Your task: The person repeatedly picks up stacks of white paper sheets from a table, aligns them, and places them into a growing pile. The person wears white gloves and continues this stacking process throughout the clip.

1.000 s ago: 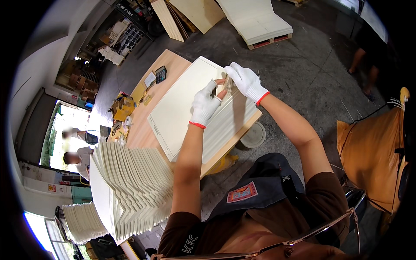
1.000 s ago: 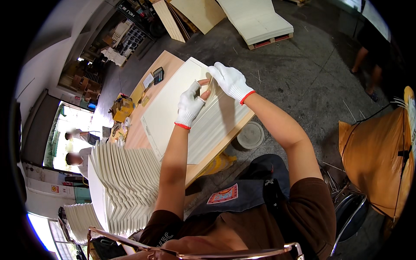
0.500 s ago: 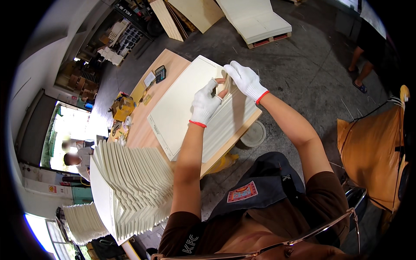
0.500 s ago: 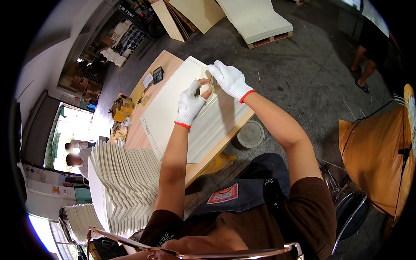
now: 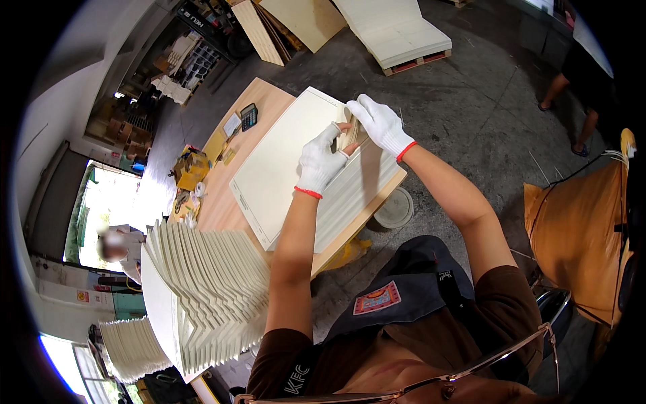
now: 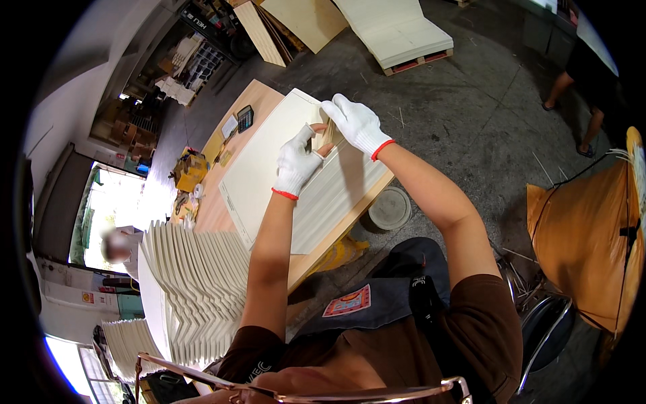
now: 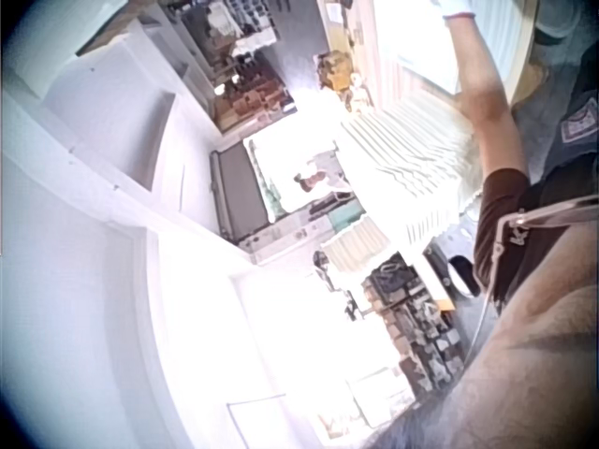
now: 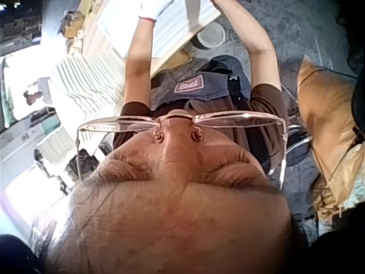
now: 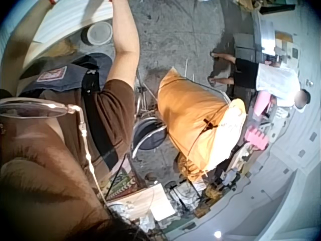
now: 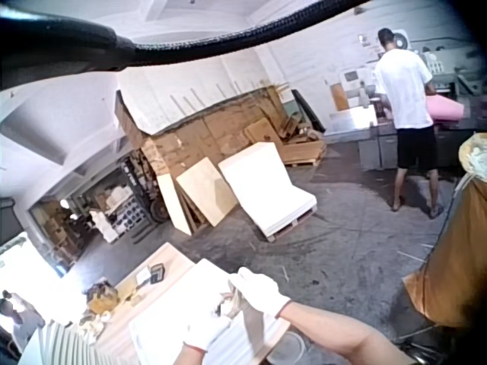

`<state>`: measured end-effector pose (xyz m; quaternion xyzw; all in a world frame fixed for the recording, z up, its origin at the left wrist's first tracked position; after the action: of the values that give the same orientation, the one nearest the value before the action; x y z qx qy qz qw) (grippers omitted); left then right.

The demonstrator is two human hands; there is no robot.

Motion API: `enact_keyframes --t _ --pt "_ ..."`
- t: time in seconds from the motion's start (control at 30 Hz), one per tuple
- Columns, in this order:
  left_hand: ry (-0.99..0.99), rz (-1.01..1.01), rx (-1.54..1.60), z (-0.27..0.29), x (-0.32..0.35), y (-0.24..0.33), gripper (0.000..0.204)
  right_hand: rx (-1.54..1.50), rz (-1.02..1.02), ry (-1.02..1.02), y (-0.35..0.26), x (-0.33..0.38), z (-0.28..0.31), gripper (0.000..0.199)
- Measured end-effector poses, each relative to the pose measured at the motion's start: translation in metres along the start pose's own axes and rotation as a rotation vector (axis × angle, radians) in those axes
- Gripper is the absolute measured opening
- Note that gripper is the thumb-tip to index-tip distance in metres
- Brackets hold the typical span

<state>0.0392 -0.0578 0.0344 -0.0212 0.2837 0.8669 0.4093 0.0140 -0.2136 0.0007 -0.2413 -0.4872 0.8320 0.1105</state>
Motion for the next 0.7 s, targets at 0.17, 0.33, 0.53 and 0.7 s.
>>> enact_keyframes --t 0.17,0.33,0.53,0.7 --pt "0.033 -0.02 0.048 0.002 0.0 0.003 0.043 -0.036 -0.034 -0.025 0.002 0.002 0.003 0.049" --pt "0.113 -0.186 -0.103 0.005 0.008 0.016 0.055 0.283 -0.017 -0.012 0.004 0.007 0.035 0.055" --pt "0.038 -0.025 -0.222 -0.001 -0.009 0.004 0.055 0.596 0.119 -0.172 0.006 0.018 0.02 0.058" --pt "0.029 0.05 -0.314 0.0 -0.03 -0.01 0.051 0.687 0.352 -0.099 -0.016 0.014 0.021 0.053"
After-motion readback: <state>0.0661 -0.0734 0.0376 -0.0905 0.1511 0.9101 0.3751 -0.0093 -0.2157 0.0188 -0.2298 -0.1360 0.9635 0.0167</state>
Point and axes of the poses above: each hand's wrist, its own x-axis away from the middle knuckle, its own z-axis out of the back of the hand, y = z × x, the point moved 8 cm from there along -x, towards the middle knuckle, and after that the axes turned 5 degrees about -z, right-handed, at the moved point
